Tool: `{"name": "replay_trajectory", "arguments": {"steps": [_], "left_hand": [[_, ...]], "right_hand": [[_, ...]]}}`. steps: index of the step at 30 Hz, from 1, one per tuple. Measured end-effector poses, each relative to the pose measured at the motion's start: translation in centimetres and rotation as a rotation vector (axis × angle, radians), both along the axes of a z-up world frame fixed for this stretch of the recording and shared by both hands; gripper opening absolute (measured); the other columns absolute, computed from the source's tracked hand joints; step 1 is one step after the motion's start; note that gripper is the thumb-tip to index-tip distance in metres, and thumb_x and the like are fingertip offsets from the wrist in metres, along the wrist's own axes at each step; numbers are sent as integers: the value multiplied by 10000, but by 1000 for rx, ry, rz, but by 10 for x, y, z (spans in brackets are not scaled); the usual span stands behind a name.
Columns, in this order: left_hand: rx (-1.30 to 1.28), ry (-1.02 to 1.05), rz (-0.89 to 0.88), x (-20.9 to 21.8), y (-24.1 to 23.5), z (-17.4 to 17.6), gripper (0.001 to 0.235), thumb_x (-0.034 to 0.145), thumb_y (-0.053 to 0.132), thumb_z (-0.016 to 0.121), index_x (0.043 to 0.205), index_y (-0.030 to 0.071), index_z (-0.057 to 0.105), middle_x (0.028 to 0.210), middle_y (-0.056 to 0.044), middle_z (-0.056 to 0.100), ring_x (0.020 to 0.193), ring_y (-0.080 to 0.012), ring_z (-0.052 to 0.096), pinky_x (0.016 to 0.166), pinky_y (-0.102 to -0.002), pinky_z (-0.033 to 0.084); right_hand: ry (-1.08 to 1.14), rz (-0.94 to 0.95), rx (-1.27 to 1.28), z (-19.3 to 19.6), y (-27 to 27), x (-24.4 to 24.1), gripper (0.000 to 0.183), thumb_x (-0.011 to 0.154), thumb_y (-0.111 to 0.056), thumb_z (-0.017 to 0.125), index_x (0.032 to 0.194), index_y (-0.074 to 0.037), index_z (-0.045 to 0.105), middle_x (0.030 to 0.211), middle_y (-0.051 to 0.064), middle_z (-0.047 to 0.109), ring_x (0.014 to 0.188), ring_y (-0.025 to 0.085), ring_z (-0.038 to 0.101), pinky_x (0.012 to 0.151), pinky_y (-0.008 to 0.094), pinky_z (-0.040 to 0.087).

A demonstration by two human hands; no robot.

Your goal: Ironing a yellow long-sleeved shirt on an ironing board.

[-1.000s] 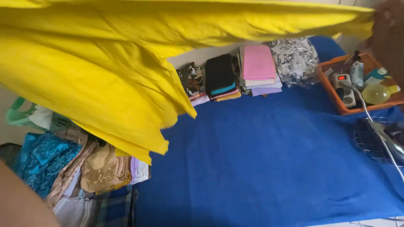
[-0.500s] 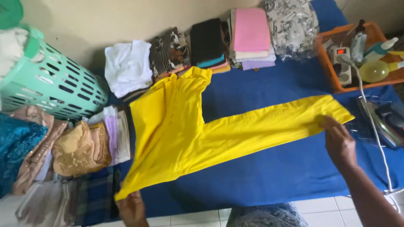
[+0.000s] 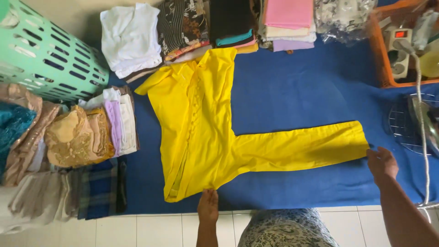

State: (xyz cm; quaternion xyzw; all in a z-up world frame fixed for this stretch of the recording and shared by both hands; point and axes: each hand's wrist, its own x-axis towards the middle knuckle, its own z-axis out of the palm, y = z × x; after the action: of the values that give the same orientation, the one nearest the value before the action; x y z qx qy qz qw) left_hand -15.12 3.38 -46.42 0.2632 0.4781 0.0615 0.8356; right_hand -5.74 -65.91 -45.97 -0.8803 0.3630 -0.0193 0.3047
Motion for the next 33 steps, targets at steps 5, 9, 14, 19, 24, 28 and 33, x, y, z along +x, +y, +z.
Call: {"name": "replay_trajectory", "arguments": {"steps": [5, 9, 14, 19, 24, 28, 33], "left_hand": [[55, 166, -135, 38, -28, 6, 264, 931, 250, 789, 1031, 22, 700, 845, -71, 686, 713, -177, 658, 587, -244, 561], [345, 446, -132, 47, -62, 1, 337, 859, 200, 866, 828, -28, 619, 668, -108, 620, 553, -224, 611, 430, -298, 500], [59, 445, -50, 62, -77, 1, 356, 865, 265, 843, 877, -45, 667, 725, -141, 671, 609, -268, 672, 472, -285, 526], [-61, 170, 148, 48, -58, -76, 175, 931, 150, 730, 1033, 19, 675, 841, -100, 720, 668, -186, 664, 595, -308, 562], [-14, 37, 120, 14, -75, -62, 198, 986, 272, 679, 1004, 76, 658, 753, -46, 632, 614, -171, 600, 634, -362, 578], [58, -133, 69, 4, -81, -65, 243, 1033, 298, 750, 1023, 72, 661, 780, -68, 649, 583, -166, 547, 631, -367, 576], [9, 247, -143, 40, -125, 37, 216, 978, 314, 656, 1113, 146, 667, 925, -55, 720, 855, -220, 711, 703, -336, 554]], "right_hand": [[238, -23, -1, 23, 27, 30, 616, 896, -505, 763, 1376, -123, 701, 1191, 146, 743, 1025, 320, 699, 871, 482, 540], [338, -47, 23, 26, 24, 37, 421, 924, -433, 750, 1185, -106, 803, 1058, 139, 773, 942, 304, 718, 842, 474, 563], [46, -189, 392, 57, 21, 37, 318, 926, -269, 743, 1116, -15, 769, 915, 124, 734, 770, 184, 684, 708, 337, 559], [-117, -19, 385, 87, 8, 45, 298, 1014, -195, 720, 908, 84, 729, 804, 111, 709, 747, 166, 657, 650, 342, 542], [-80, -12, 151, 125, 25, 30, 200, 1003, -230, 735, 1007, -30, 748, 876, 94, 718, 778, 179, 676, 671, 334, 550], [21, 31, -113, 75, 6, 10, 187, 1029, -228, 787, 1065, -45, 774, 980, 183, 738, 917, 332, 691, 827, 436, 536], [-240, 273, -221, 97, 36, 30, 150, 1022, -168, 705, 1157, -106, 718, 1181, 110, 706, 1123, 309, 663, 970, 424, 533]]}}
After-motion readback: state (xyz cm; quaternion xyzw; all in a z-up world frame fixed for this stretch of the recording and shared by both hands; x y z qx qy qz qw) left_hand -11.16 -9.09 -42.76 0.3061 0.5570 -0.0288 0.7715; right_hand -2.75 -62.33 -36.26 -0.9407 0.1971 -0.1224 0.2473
